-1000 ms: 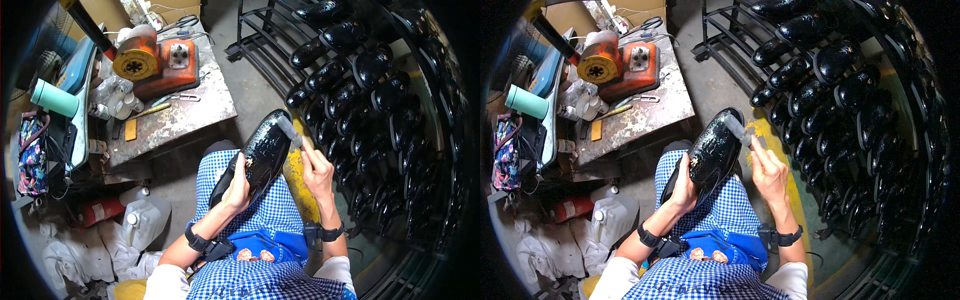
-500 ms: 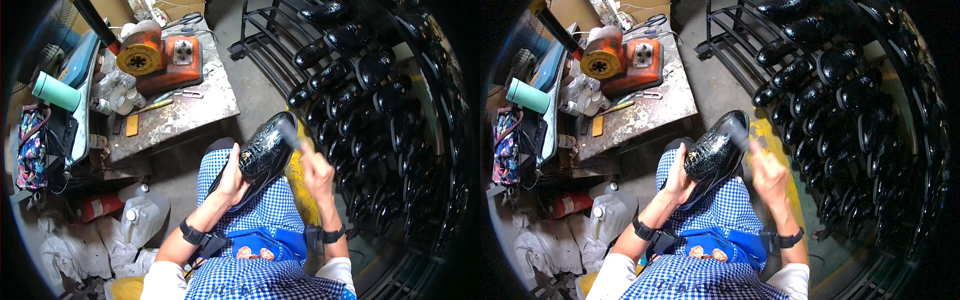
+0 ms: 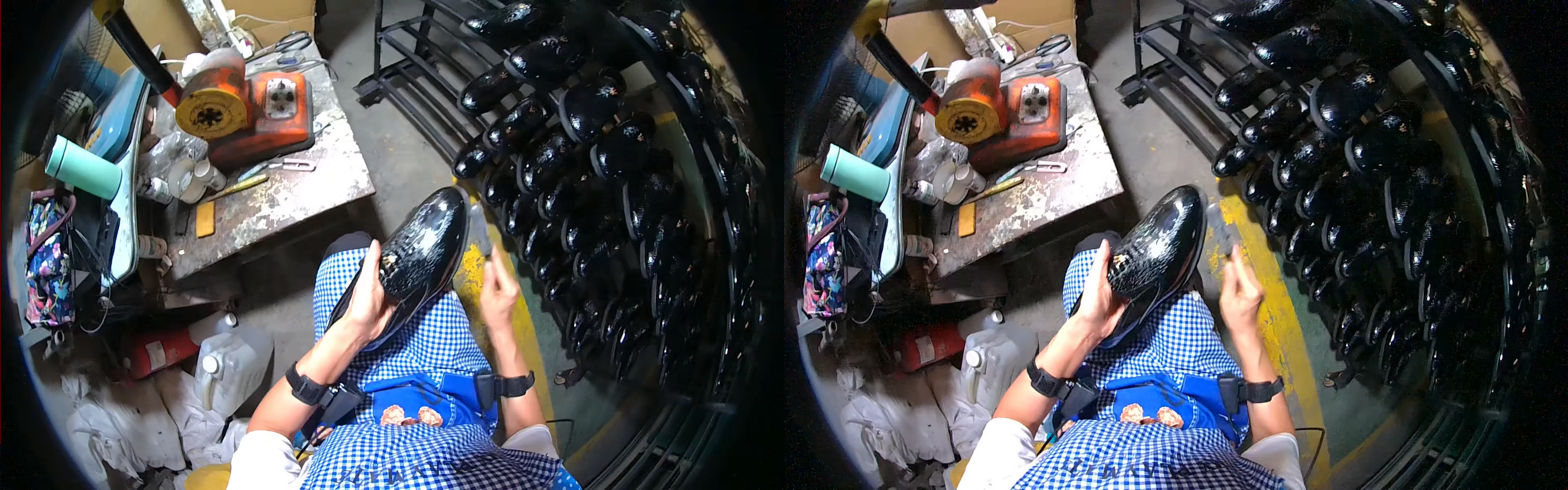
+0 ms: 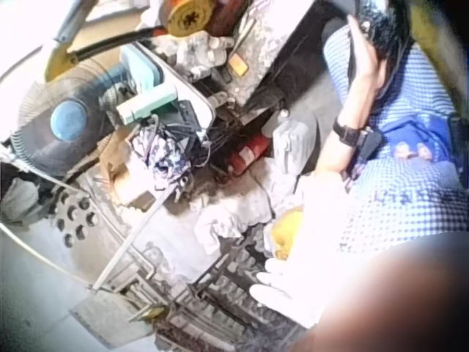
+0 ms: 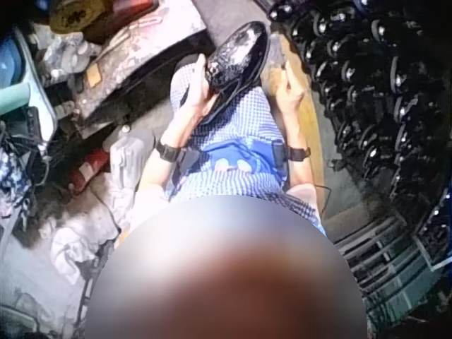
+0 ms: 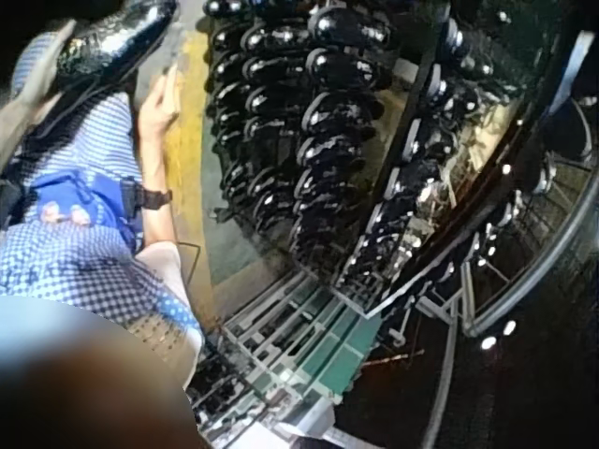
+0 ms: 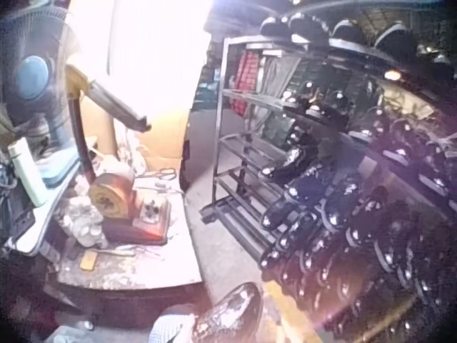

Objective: Hammering and inspecting the seams and soles of finished black leather shoes.

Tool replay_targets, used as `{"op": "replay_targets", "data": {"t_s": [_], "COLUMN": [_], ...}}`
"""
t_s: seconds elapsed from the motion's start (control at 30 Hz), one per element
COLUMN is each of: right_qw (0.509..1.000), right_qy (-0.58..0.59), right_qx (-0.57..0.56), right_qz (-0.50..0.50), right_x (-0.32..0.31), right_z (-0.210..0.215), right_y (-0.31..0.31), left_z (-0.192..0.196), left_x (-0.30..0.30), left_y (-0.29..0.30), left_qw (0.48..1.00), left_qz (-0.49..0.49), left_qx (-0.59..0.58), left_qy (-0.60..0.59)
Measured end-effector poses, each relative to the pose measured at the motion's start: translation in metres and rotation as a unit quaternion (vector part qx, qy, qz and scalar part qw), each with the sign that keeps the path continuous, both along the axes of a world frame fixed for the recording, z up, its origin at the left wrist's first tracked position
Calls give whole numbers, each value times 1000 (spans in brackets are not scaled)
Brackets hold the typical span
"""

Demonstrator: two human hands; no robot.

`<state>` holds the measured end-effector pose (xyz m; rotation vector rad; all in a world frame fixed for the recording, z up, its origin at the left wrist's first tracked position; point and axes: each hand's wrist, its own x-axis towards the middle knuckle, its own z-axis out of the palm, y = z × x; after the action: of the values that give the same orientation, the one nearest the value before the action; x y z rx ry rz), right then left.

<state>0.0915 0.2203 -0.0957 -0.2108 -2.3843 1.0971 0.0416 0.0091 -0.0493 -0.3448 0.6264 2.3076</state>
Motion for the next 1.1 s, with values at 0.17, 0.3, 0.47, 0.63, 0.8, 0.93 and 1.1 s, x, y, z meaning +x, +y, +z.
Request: {"op": "replay_targets", "data": {"t_s": [0.17,0.3,0.47,0.63,0.8,0.93,1.1], "right_qw": [996,996,989,990,994,979,975], "right_qy": [-6,-51,-99,6,-30,45,33], "right_qx": [-8,-34,-107,0,-67,94,62], "right_qz": [88,72,35,140,75,178,212], "right_x": [11,23,-7,9,-12,0,16], "right_z": [-4,1,10,17,12,2,11], "right_y": [-17,-35,-13,-38,-29,-13,-28], "left_z": [-3,-14,-14,-14,-13,-9,-20], "left_x": [-8,-17,-14,-17,-12,-11,-13], "left_y": [-3,-10,-6,-9,-6,-4,-7], "left_qw": [999,998,997,996,998,997,997], "left_qz": [30,41,20,58,12,42,31], "left_qx": [11,-12,20,-16,-26,-19,-36], "left_qy": [-11,-41,-66,-64,-57,-56,-57]}}
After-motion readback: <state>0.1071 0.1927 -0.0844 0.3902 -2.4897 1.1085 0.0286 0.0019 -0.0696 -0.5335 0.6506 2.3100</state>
